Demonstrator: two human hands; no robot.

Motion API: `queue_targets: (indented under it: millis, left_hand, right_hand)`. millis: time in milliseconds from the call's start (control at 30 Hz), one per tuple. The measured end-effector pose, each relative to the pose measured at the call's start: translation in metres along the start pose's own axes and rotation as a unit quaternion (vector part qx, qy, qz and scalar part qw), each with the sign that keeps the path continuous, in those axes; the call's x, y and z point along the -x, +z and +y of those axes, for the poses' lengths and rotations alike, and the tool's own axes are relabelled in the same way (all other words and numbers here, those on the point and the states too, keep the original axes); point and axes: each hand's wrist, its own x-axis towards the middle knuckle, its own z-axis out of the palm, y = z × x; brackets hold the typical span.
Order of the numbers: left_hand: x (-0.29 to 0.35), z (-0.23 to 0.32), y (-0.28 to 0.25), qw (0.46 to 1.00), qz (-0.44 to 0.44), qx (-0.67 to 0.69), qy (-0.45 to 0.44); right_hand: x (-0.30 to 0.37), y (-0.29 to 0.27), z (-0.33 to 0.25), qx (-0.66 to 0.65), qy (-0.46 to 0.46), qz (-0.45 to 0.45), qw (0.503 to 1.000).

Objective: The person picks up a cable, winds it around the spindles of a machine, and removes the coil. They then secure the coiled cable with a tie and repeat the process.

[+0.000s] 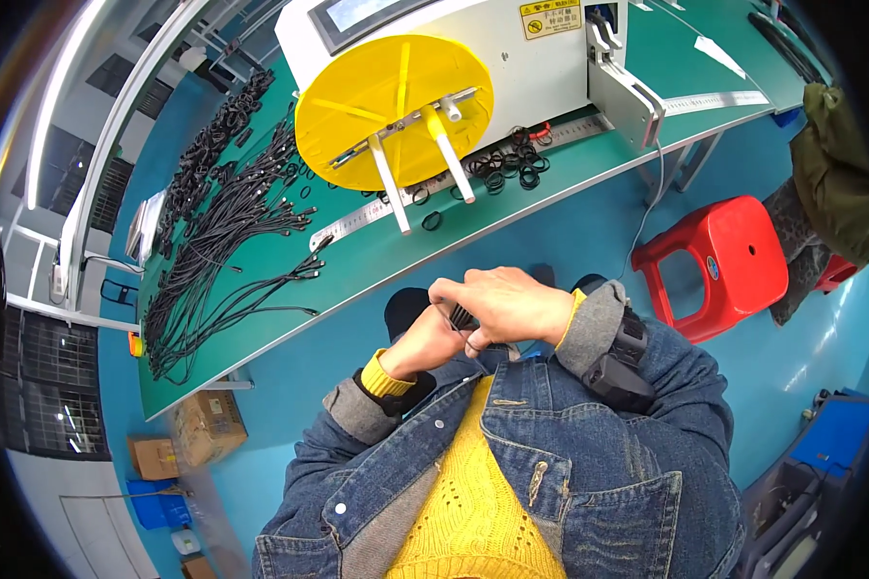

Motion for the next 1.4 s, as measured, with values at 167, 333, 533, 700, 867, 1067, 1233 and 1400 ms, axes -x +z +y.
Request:
queue_targets:
  millis: [167,333,533,700,867,1067,1233,1400]
  left_hand:
    - [0.003,-0.006,0.006,0.981,0.046,0.185,0.030]
    - [0.020,0.007,-0.018,0.932,-0.003,0.362,-0.018]
    - [0.011,-0.010,-0.023,0.706,-0.140,0.694,-0.020]
    - [0.011,-0.009,-0.024,0.735,-0.136,0.661,-0.062]
    - [0.014,-0.009,-0.023,0.840,-0.095,0.532,-0.048]
    - [0.010,-0.010,0.012,0.987,-0.016,0.153,0.045]
    - [0.012,-0.012,0.024,0.988,0.131,0.056,0.050]
    - [0.009,-0.056,0.023,0.977,0.194,-0.074,0.052]
  right_hand:
    - [-0.002,0.038,0.033,-0.344,-0.047,0.095,0.933]
    - [0.004,0.057,0.047,-0.734,0.166,0.112,0.649]
    - [0.004,0.057,0.058,-0.751,0.194,0.144,0.615]
    - [0.003,0.049,0.061,-0.728,0.194,0.151,0.640]
    - [-0.006,0.032,0.048,-0.593,0.210,0.132,0.766]
    - [-0.013,0.047,0.026,-0.154,0.052,0.200,0.966]
    - [-0.025,0.053,-0.003,0.052,0.084,0.192,0.976]
    - [-0.042,0.070,-0.001,0.060,0.093,0.156,0.982]
